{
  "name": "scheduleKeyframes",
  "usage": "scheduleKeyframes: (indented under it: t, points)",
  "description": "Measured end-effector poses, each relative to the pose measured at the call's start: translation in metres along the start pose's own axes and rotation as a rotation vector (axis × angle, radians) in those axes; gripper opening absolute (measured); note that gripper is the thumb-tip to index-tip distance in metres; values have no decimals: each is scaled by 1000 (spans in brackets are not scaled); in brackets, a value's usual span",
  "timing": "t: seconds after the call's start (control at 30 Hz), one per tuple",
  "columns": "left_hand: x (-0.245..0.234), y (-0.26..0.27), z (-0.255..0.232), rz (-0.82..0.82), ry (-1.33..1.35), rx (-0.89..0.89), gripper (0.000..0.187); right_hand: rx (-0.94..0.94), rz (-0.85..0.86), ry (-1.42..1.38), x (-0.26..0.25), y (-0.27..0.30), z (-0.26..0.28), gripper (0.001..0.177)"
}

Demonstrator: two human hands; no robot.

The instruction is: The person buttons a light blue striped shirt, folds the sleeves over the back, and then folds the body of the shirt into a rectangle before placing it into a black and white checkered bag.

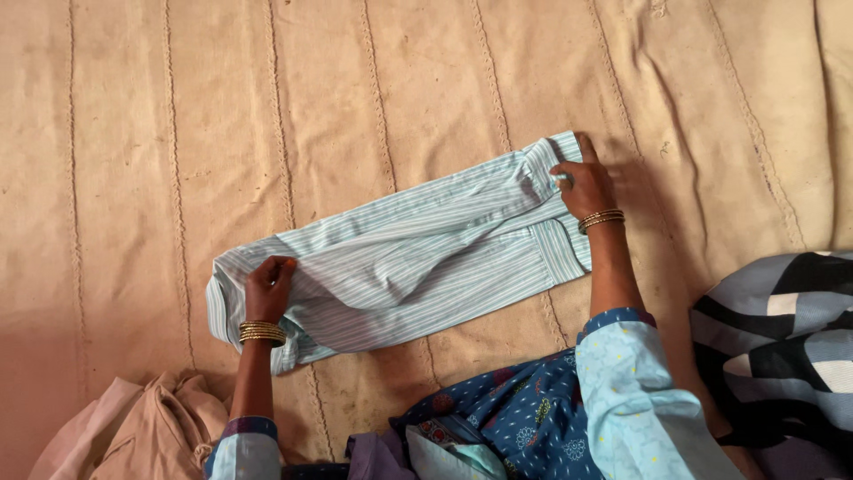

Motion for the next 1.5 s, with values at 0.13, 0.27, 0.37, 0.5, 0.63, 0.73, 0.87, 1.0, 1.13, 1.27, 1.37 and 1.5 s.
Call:
scheduleKeyframes:
  t: [0.13, 0.27, 0.37, 0.5, 0.63, 0.73, 0.87, 1.0, 1.13, 1.27, 1.37, 1.5]
  points:
    - [-6, -6, 1, 13, 85, -47, 17, -55, 10, 120, -12, -5, 9, 51]
    - [-8, -3, -8, 10, 1, -125, 19, 12, 222, 134, 14, 6, 19, 85]
    - [-7, -3, -9, 16, 78, -100, 19, -51, 199, 202, 24, 9, 9, 69]
    - [-8, -3, 3, 5, 80, -102, 18, -101, 65, 125, 30, 11, -3, 55]
    - [-12, -9, 8, 5, 124, -76, 18, -280, -169, -70, 1, 4, 9, 22]
    - [-20, -14, 8, 50, 164, -76, 19, -101, -193, -430, -17, -1, 17, 18]
    - [-28, -19, 7, 103, 183, -89, 21, 96, -147, -826, -17, -12, 11, 27]
    - [-29, -22, 9, 61, 162, -145, 21, 64, -133, -855, 3, -20, -8, 23]
    - [-21, -19, -1, -37, 93, -86, 21, 249, -117, -767, 32, -20, -33, 39]
    - [-20, -12, -16, -136, -106, -186, 23, 215, -218, -492, 34, -14, -33, 46]
    - [-13, -3, -51, -466, -638, 341, 19, -52, -507, 136, 28, -2, 0, 38]
    - [44, 15, -62, -455, -571, 503, 32, -210, -398, 77, 62, 21, 75, 48]
Point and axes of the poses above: each hand's wrist, its own y-axis away from the middle knuckle, its own x-axis out of the palm, z = x × y, the point moved 4 cm from there along -y, towards the middle knuckle, and after that the axes turned 6 degrees about -z, right-handed, at the moved point
